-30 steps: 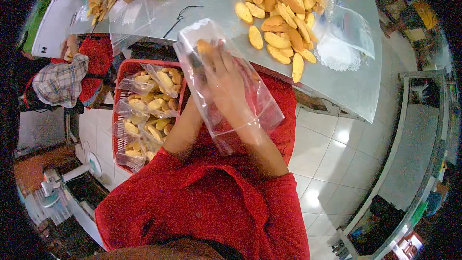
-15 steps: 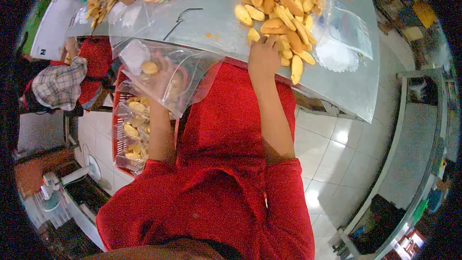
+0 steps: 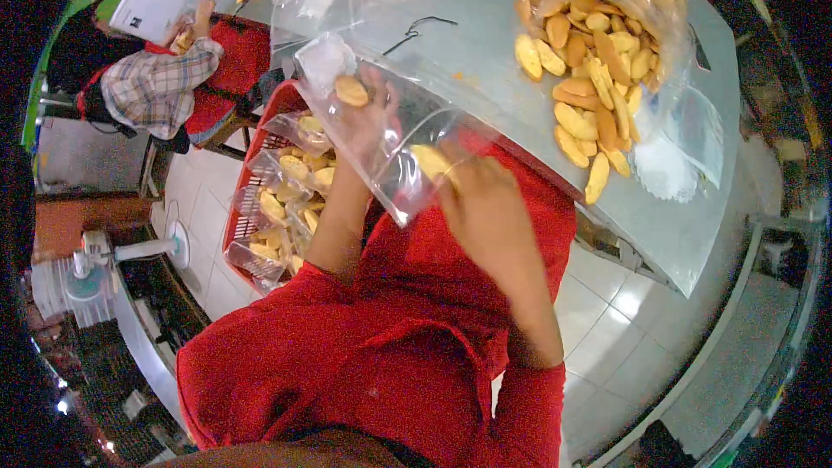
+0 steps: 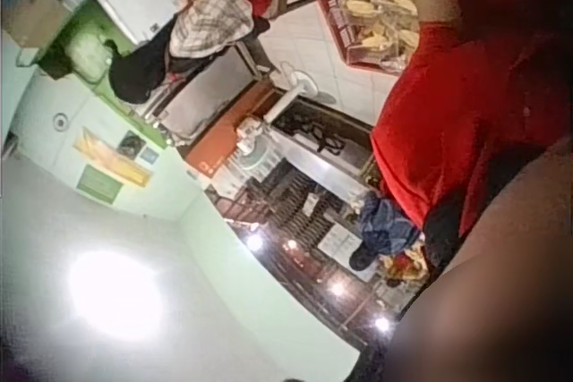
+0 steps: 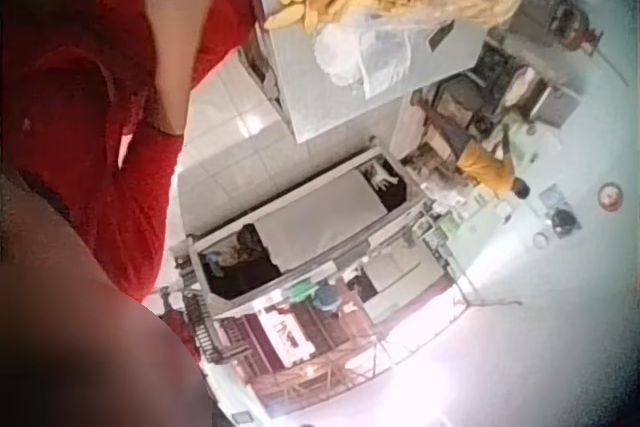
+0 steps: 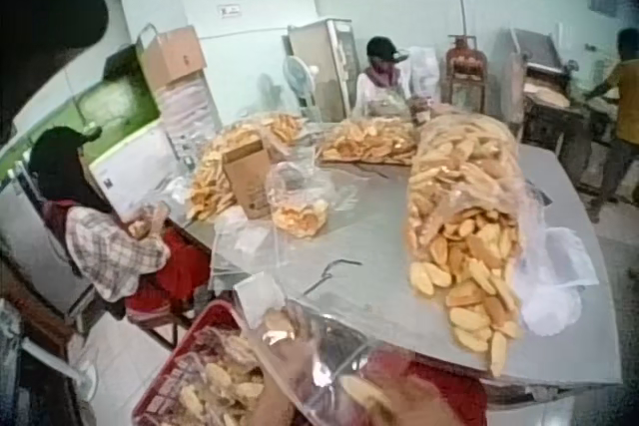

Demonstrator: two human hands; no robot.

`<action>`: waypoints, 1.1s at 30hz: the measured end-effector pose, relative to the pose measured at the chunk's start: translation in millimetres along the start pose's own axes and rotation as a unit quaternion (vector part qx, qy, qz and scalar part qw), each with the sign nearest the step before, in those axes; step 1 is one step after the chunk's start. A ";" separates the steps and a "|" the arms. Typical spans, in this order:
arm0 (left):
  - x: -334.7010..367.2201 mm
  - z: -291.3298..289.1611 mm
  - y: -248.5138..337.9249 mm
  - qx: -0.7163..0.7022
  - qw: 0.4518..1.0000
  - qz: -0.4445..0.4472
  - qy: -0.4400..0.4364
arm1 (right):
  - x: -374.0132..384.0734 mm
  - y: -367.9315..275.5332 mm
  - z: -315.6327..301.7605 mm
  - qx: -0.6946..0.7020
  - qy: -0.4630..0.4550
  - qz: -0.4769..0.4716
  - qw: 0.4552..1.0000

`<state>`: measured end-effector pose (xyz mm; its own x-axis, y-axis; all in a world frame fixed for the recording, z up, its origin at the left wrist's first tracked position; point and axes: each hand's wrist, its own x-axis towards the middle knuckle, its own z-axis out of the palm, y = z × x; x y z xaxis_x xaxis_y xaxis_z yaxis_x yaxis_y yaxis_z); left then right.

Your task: The person places small, oblong biscuits into clear plastic bags one by one. They arrange the biscuits inside each bag, then place the filled bags into a red basket. The process is repeated continuously throughout the clip.

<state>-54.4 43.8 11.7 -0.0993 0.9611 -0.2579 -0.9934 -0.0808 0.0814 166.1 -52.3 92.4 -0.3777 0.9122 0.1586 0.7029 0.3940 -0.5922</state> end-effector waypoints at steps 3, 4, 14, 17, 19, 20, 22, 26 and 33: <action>4.8 -14.9 -25.0 -0.012 0.985 -0.132 -0.112 | 11.8 -0.3 30.9 0.020 0.071 -0.020 0.997; 3.8 -16.5 -32.7 -0.016 0.981 -0.159 -0.110 | 14.4 3.6 38.3 -0.008 0.082 -0.019 0.996; -5.2 -53.6 -77.8 -0.044 0.948 -0.287 -0.128 | 25.5 26.2 85.2 -0.144 0.161 0.015 0.976; -2.2 -72.4 -81.8 -0.080 0.942 -0.302 -0.122 | 23.1 32.0 88.4 -0.124 0.170 0.022 0.977; 3.8 -78.5 -85.0 -0.125 0.932 -0.319 -0.115 | 24.4 30.7 85.3 -0.109 0.185 0.027 0.976; 2.6 -80.2 -89.1 0.011 0.950 -0.279 -0.142 | 26.0 30.7 83.6 -0.106 0.185 0.021 0.977; -4.8 -79.9 -96.1 0.279 0.924 -0.180 -0.191 | 29.1 30.1 80.7 -0.098 0.186 0.008 0.978; -12.7 -75.6 -96.4 0.085 0.942 -0.259 -0.194 | 32.3 24.2 77.9 -0.120 0.195 -0.004 0.973; -3.1 -93.9 -96.5 0.037 0.932 -0.263 -0.246 | 38.5 27.3 72.8 -0.057 0.151 -0.015 0.987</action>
<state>36.3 23.7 -85.7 0.4566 0.8691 0.1901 -0.8889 0.4367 0.1384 126.9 -14.6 24.9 -0.2134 0.8853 0.4132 0.7639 0.4148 -0.4943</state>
